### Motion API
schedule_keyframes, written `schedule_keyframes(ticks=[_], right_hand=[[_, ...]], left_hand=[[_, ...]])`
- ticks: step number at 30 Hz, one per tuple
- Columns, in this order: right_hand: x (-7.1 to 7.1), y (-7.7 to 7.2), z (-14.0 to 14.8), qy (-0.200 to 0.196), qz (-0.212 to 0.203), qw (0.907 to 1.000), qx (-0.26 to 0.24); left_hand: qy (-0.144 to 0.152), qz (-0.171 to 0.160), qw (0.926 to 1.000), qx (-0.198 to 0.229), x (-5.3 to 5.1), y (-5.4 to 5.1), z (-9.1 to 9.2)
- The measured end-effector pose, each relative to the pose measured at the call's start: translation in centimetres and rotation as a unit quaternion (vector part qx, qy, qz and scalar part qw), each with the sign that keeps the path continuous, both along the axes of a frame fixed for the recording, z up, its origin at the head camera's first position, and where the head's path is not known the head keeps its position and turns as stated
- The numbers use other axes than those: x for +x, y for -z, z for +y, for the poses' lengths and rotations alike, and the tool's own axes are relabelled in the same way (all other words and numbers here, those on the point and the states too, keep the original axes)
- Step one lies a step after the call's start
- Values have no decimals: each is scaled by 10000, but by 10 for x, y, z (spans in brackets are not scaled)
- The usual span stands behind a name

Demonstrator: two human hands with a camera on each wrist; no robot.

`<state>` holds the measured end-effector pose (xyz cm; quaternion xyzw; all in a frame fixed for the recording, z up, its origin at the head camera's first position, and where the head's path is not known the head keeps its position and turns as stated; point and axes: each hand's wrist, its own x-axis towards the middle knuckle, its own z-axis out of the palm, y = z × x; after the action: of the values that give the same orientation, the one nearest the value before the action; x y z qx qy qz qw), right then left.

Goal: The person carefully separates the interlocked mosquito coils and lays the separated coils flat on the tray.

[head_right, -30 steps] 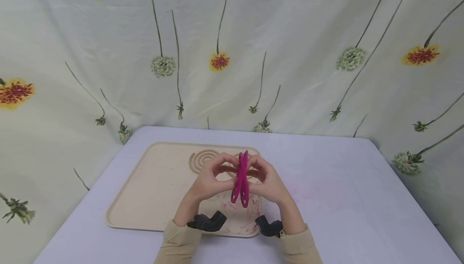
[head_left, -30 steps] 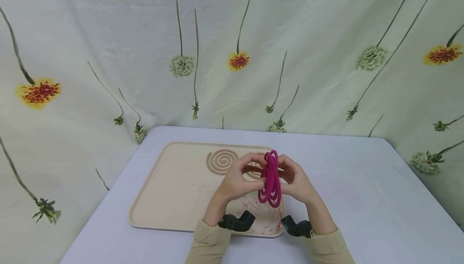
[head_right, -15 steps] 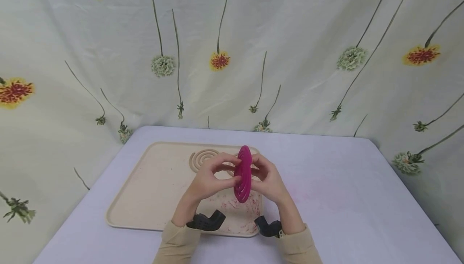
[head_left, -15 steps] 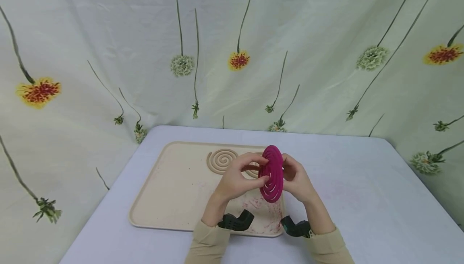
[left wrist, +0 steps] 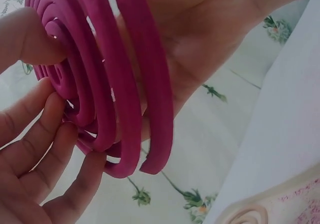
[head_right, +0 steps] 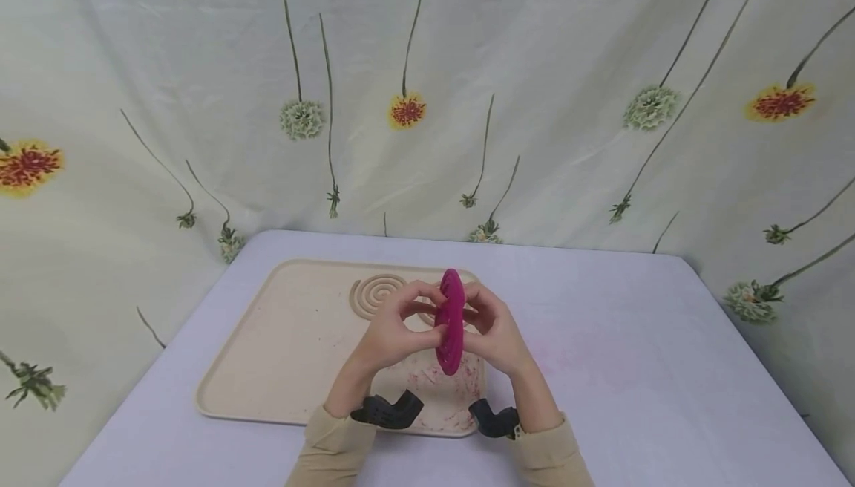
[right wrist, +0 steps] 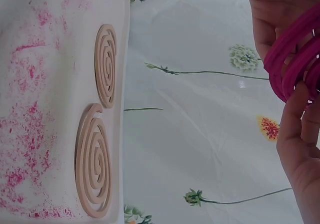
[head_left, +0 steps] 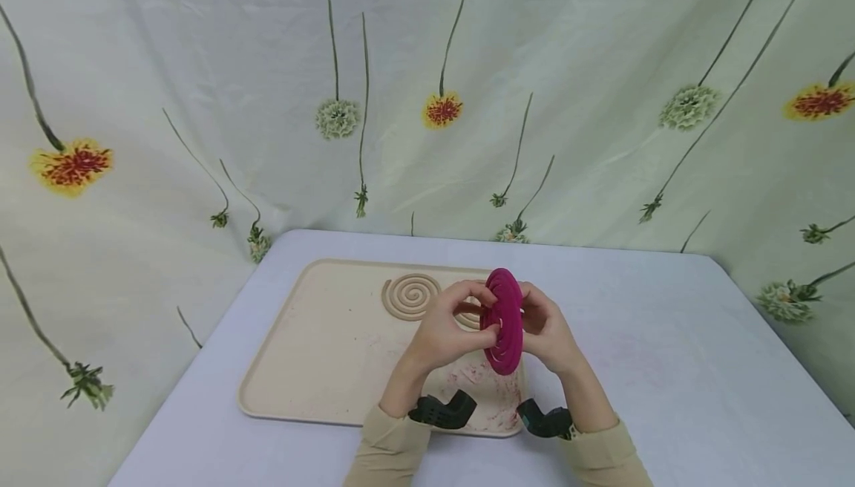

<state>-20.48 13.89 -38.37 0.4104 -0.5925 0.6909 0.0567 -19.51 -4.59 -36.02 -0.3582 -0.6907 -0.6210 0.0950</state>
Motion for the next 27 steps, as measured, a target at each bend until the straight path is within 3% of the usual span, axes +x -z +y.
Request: schedule_keyframes(ticks=[4,15,17,24,27], right_hand=[[0,0,1,-85,29,9999,-94],[-1,-2,3,65,225,9996,149],[-1,-3,3,79,306,9993,191],[0,-6,6,118,269,9988,384],[2,-7,8,238,247,9978,574]], left_hand=[[97,30,9999,121,-6,10,2],[76,-97,9999,28,-6,9,1],[70,-69,10000,-3,-4,7,1],[282,147,9994,119,13,-19,-4],[242,171,9995,70,14,-22,-6]])
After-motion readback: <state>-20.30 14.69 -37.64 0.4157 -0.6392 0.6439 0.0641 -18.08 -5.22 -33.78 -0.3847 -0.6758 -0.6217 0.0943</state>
